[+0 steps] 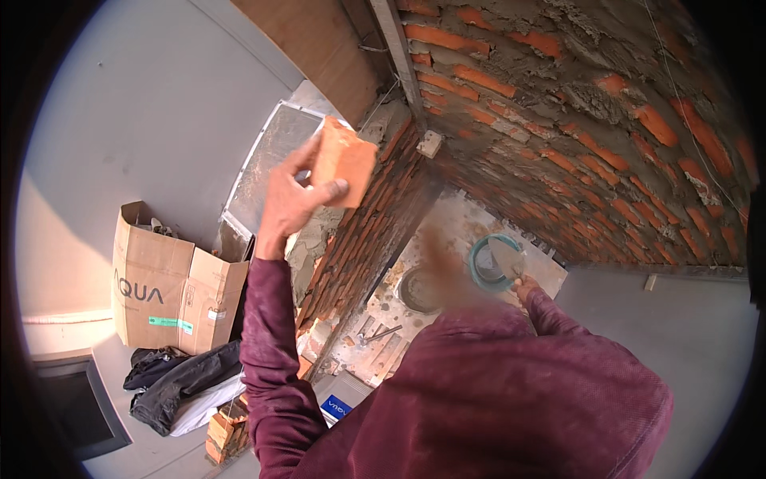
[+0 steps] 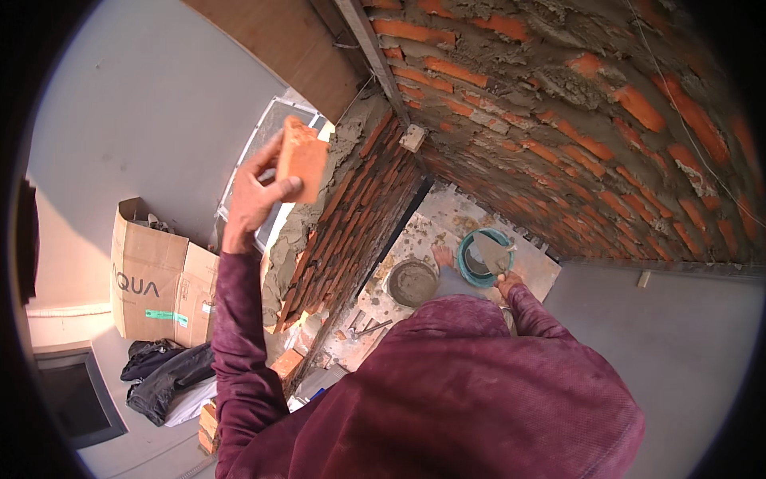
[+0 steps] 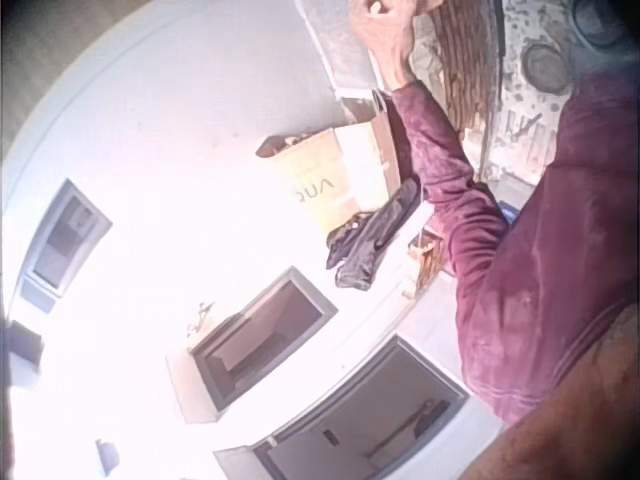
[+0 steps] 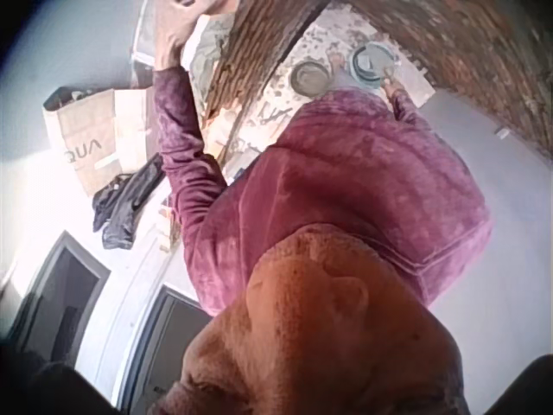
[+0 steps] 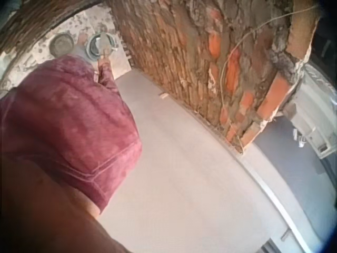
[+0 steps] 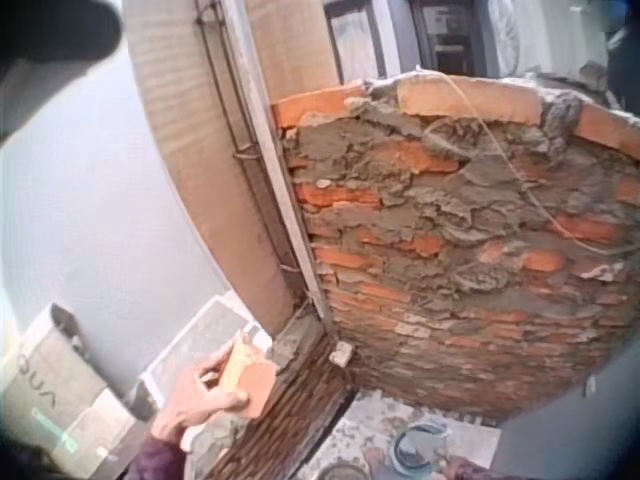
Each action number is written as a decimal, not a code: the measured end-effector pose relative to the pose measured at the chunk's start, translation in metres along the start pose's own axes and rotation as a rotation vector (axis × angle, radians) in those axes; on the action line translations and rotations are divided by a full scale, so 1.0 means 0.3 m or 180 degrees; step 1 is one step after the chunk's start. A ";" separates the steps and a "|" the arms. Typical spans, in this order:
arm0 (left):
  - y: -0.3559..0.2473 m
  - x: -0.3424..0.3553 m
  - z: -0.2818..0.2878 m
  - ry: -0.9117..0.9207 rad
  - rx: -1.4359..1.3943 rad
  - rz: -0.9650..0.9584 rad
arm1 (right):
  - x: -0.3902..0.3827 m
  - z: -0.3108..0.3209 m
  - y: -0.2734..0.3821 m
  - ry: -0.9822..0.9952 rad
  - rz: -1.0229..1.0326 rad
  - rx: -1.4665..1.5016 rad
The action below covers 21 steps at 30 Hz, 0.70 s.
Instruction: The person applies mortar to a brick ledge with a trowel, places bricks along a guide string, and mixes more mortar in a bucket.
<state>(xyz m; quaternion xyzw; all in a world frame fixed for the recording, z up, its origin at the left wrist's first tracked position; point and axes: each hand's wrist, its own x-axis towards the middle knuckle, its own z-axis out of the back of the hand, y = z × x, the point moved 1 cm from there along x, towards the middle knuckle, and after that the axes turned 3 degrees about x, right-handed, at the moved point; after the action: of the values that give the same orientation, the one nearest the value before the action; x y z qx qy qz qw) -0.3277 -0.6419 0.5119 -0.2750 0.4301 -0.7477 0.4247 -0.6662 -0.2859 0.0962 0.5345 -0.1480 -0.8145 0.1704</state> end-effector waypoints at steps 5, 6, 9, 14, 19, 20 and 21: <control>0.233 0.073 -0.412 0.0167 0.0640 -0.0226 | 0.016 0.071 0.209 0.0099 -0.0253 -0.0298; 0.306 0.107 -0.470 0.0012 0.1045 -0.0234 | 0.022 0.093 0.241 0.0087 -0.0282 -0.0367; 0.428 0.246 -0.506 -0.0577 0.1265 -0.0284 | -0.027 0.147 0.257 -0.0112 -0.0213 -0.0299; 0.604 0.477 -0.420 -0.1078 0.1694 -0.0613 | -0.112 0.186 0.121 -0.0328 -0.0432 0.0122; 0.715 0.621 -0.419 -0.1185 0.1757 -0.0688 | -0.045 0.257 -0.180 -0.0005 -0.1212 0.0123; 0.721 0.648 -0.425 -0.1174 0.1706 -0.0673 | -0.013 0.283 -0.232 0.0091 -0.1287 0.0476; 0.708 0.667 -0.433 -0.1214 0.1712 -0.0685 | 0.002 0.279 -0.232 0.0131 -0.1242 0.0430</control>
<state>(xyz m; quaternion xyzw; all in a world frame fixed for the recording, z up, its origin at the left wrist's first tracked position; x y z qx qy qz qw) -0.4415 -0.8204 0.2727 -0.3317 0.0990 -0.8099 0.4735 -0.7517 -0.2188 0.0985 0.5798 -0.0924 -0.8092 -0.0238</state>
